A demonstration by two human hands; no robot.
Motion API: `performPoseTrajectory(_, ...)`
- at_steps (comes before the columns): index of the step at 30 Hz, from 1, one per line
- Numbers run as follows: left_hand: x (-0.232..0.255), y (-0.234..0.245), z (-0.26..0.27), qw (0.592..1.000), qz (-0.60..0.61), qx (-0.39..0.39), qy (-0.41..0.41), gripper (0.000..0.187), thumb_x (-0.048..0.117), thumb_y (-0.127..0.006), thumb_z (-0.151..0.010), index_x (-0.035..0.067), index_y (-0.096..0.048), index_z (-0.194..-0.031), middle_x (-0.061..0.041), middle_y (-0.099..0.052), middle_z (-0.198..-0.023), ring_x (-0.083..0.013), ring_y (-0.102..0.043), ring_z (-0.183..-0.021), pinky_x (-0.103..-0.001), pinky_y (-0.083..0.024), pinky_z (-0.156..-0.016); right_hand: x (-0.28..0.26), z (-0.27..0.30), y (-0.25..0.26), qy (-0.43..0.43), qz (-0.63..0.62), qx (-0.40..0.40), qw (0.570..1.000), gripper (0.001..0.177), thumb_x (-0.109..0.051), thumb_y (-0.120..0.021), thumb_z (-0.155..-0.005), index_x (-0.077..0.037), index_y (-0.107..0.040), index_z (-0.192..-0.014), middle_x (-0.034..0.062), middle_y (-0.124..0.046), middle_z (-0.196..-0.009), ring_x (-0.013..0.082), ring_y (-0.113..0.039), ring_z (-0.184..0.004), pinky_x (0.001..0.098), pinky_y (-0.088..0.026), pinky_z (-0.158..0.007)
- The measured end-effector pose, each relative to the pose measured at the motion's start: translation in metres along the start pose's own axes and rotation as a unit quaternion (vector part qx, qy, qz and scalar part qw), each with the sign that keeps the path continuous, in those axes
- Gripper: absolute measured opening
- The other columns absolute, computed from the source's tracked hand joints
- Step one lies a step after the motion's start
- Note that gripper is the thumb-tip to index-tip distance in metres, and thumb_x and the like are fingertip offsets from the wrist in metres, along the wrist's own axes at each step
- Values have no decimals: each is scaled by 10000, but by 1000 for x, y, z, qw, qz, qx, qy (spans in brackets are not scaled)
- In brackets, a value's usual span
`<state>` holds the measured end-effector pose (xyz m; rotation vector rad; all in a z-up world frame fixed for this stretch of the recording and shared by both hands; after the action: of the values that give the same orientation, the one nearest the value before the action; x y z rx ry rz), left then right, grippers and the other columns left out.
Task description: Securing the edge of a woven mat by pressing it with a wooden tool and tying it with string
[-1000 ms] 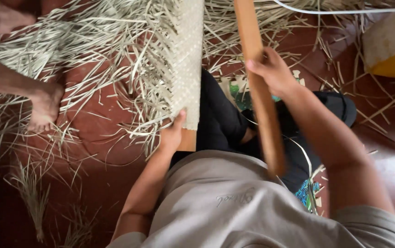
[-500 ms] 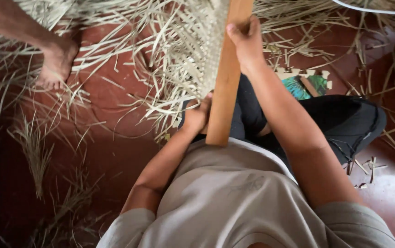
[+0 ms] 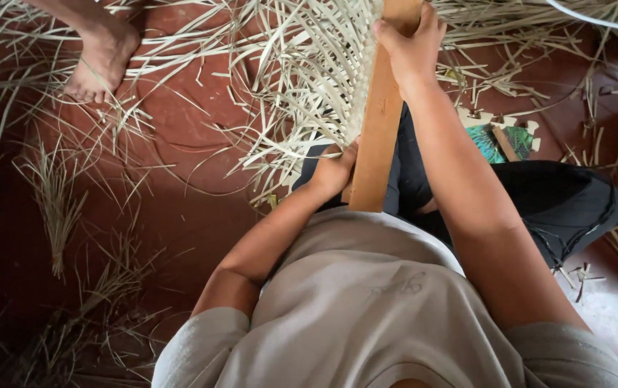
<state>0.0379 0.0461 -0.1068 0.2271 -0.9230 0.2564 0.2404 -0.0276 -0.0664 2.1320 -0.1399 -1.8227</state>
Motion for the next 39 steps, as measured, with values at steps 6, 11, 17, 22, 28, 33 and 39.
performPoseTrajectory(6,-6,-5,-11,966,227,-109,-56,330,282,-492,-796,134,-472,-502,7,-467,-492,-94,-431,-484,-260,-304,-481,-12,2,-4,-36,20,14,999,538,-396,-699,-756,-87,-427,-1102,82,-310,-990,237,-428,-924,394,-445,-736)
performPoseTrajectory(11,-14,-6,-20,953,246,-162,-73,236,271,-458,-796,109,-552,-654,14,-494,-582,-80,-459,-551,-240,-331,-530,-17,5,-6,-46,42,24,998,636,-403,-702,-754,-62,-384,-1187,99,-307,-1023,265,-426,-966,386,-441,-747)
performPoseTrajectory(17,1,-2,6,967,210,-125,-78,310,449,-388,-848,165,-504,-802,4,-469,-595,-86,-434,-536,-248,-329,-515,-5,3,-7,-21,45,44,998,607,-403,-713,-747,-63,-407,-1147,99,-308,-987,264,-444,-897,392,-435,-687)
performPoseTrajectory(22,-4,-6,22,901,362,-238,18,671,566,-381,-769,204,-335,-1332,-116,-525,-1186,-251,-550,-1015,-417,-473,-812,0,0,-8,-50,55,39,997,744,-423,-725,-735,-29,-344,-1238,105,-326,-1044,263,-468,-981,378,-476,-792)
performPoseTrajectory(28,-2,-3,52,857,377,-348,58,665,265,-672,-691,153,-293,-1226,-221,-514,-1105,-353,-538,-997,-471,-497,-736,-4,4,-9,-30,56,53,997,584,-394,-719,-719,-54,-437,-1101,100,-328,-985,253,-464,-892,368,-472,-714)
performPoseTrajectory(33,-5,-11,41,874,360,-323,39,327,58,-599,-512,-50,-532,-814,-134,-523,-682,-253,-537,-595,-347,-475,-535,4,1,-12,41,98,55,993,694,-351,-765,-787,-17,-340,-1223,126,-335,-1047,304,-435,-1014,419,-438,-868)
performPoseTrajectory(39,-10,-13,34,871,367,-323,44,482,28,-628,-551,-39,-528,-1019,-132,-558,-762,-294,-579,-624,-399,-507,-585,11,-5,-16,96,147,81,981,582,-381,-778,-760,-28,-441,-1077,135,-349,-1026,337,-386,-1003,450,-376,-787)
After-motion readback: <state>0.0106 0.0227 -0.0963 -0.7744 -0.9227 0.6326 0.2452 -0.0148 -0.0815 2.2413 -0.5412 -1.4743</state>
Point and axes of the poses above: each hand's wrist, its own z-axis away from the middle knuckle, its own y-axis out of the back of the hand, x = y × z, the point moved 3 cm from there along -z, towards the middle knuckle
